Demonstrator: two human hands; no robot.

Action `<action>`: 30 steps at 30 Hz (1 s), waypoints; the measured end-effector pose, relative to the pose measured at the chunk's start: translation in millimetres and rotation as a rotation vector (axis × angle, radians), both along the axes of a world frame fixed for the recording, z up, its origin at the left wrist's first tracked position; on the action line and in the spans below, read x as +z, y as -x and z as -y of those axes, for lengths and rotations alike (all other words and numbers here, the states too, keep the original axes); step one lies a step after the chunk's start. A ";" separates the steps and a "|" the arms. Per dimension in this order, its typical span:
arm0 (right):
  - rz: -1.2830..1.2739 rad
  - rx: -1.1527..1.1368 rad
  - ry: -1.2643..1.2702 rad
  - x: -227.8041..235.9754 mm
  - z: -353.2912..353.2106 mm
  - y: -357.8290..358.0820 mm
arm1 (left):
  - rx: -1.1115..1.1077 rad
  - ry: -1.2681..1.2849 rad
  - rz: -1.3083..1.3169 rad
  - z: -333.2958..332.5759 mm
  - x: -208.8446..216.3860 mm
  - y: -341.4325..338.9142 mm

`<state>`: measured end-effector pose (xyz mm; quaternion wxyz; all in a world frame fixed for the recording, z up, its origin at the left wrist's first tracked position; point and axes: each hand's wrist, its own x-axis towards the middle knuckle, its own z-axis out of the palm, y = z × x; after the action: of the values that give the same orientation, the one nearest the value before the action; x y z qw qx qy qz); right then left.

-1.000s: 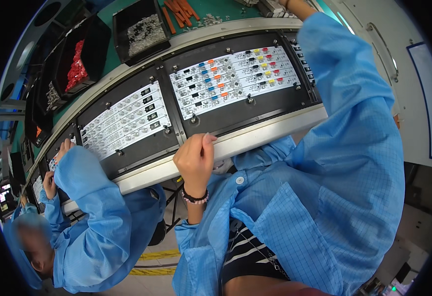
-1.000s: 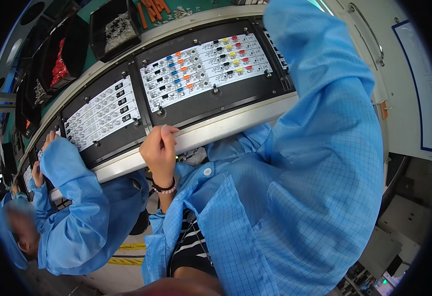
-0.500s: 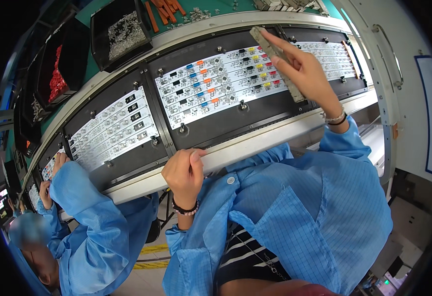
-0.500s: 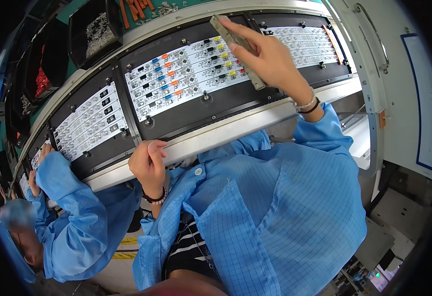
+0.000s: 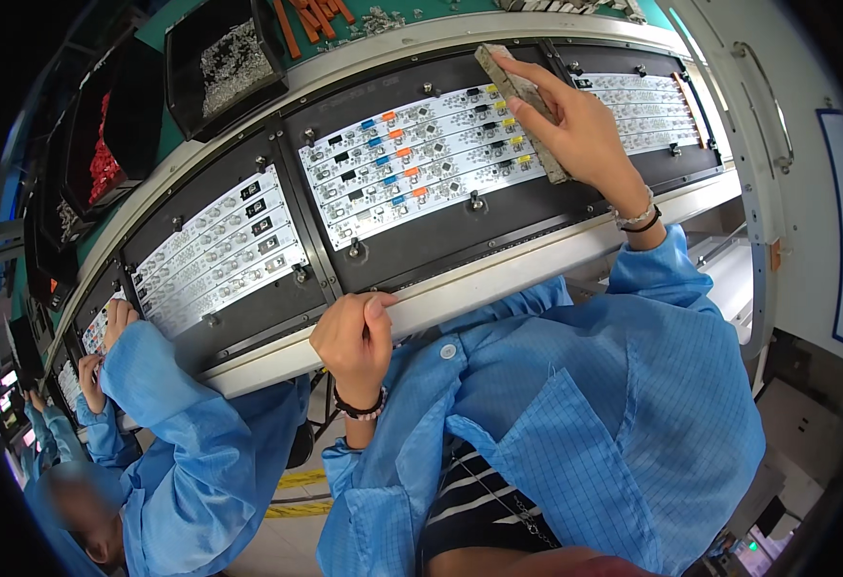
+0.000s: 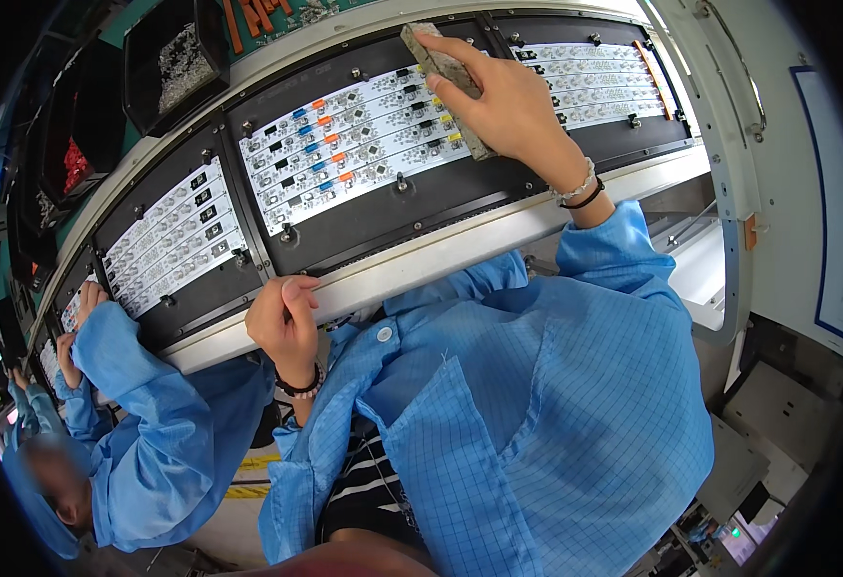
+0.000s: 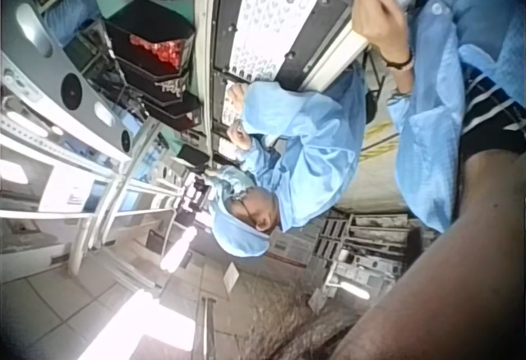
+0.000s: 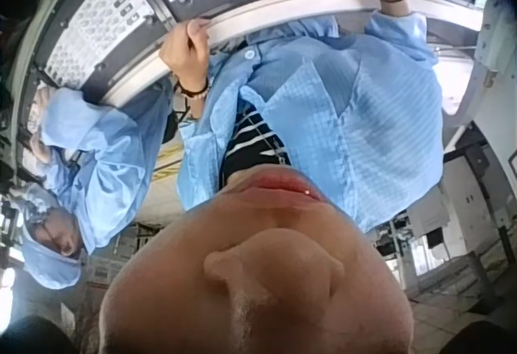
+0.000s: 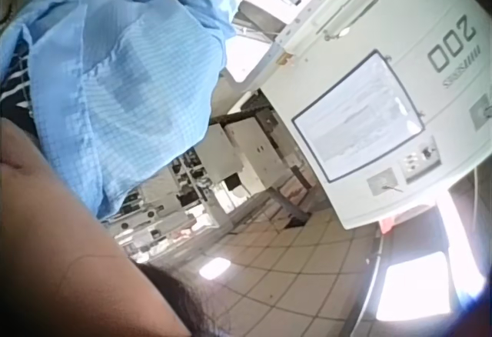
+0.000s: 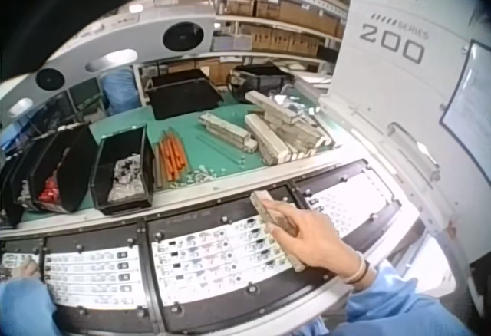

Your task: The person inserts small electronic components into circuit boards on an assembly line by hand, places a rectangular block onto the board, and works on the assembly using a handheld green tool.

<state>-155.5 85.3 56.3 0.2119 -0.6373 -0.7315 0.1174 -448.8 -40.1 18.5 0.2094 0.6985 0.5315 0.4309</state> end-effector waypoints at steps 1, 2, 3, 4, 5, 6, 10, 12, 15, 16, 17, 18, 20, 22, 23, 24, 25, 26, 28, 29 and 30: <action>0.035 0.013 -0.029 -0.6 -0.3 2.0 | 0.005 0.020 -0.001 0.5 0.7 0.7; 0.036 0.014 -0.029 -1.5 -0.1 5.5 | 0.011 0.041 -0.003 0.7 1.0 1.4; 0.075 0.024 -0.059 -2.9 0.8 10.5 | 0.013 0.041 -0.003 0.6 0.6 1.8; 0.113 0.034 -0.090 -4.3 2.1 15.7 | 0.013 0.032 0.005 0.7 -0.3 1.8; 0.151 0.045 -0.122 -5.5 3.7 19.3 | 0.014 0.023 0.012 0.8 -1.0 1.6; 0.147 0.051 -0.128 -7.2 3.5 23.0 | 0.018 0.009 0.015 -0.4 -1.1 3.0; 0.264 0.051 -0.143 -9.2 5.2 33.5 | 0.003 -0.024 -0.012 -3.5 4.1 4.3; 0.298 0.055 -0.110 -3.2 6.6 37.9 | 0.001 -0.043 -0.021 -4.4 6.9 6.6; 0.320 0.115 -0.032 17.0 -8.5 31.6 | -0.021 -0.077 -0.026 -4.9 5.4 9.2; 0.320 0.166 0.055 30.2 -13.8 27.5 | -0.017 -0.071 -0.011 -4.1 6.6 9.8; 0.321 0.216 0.142 39.1 -19.2 25.8 | -0.012 -0.066 0.003 -3.8 7.7 10.4; 0.323 0.224 0.127 40.6 -27.4 25.8 | -0.004 -0.056 0.012 -2.6 7.7 11.5; 0.298 0.361 -0.079 40.4 -64.4 24.7 | 0.001 -0.085 0.011 -4.6 7.7 11.5; 0.324 0.459 -0.288 30.9 -110.6 28.3 | -0.011 -0.102 0.010 -1.8 8.4 13.0; 0.369 0.476 -0.401 25.7 -134.4 31.6 | -0.009 -0.114 0.008 -0.4 9.7 13.1; 0.386 0.442 -0.360 19.5 -153.2 37.2 | -0.009 -0.119 -0.005 1.8 10.7 13.4; 0.399 0.419 -0.322 13.7 -173.8 50.6 | 0.003 -0.125 -0.020 2.8 10.4 14.6; 0.481 0.386 -0.418 -1.8 -196.6 58.3 | 0.012 -0.133 -0.034 2.9 9.3 15.2; 0.564 0.338 -0.516 -30.4 -237.0 58.6 | 0.016 -0.140 -0.016 2.0 7.6 14.6; 0.672 0.238 -0.473 -39.0 -254.4 49.3 | 0.002 -0.137 0.007 -0.2 7.9 13.3; 0.772 0.147 -0.422 -52.6 -270.9 43.3 | -0.003 -0.126 0.027 -2.0 3.9 13.4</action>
<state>-198.9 356.1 3.6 0.0397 -0.5236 -0.8083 -0.2664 -462.2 -38.1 22.4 0.1730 0.7053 0.4991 0.4728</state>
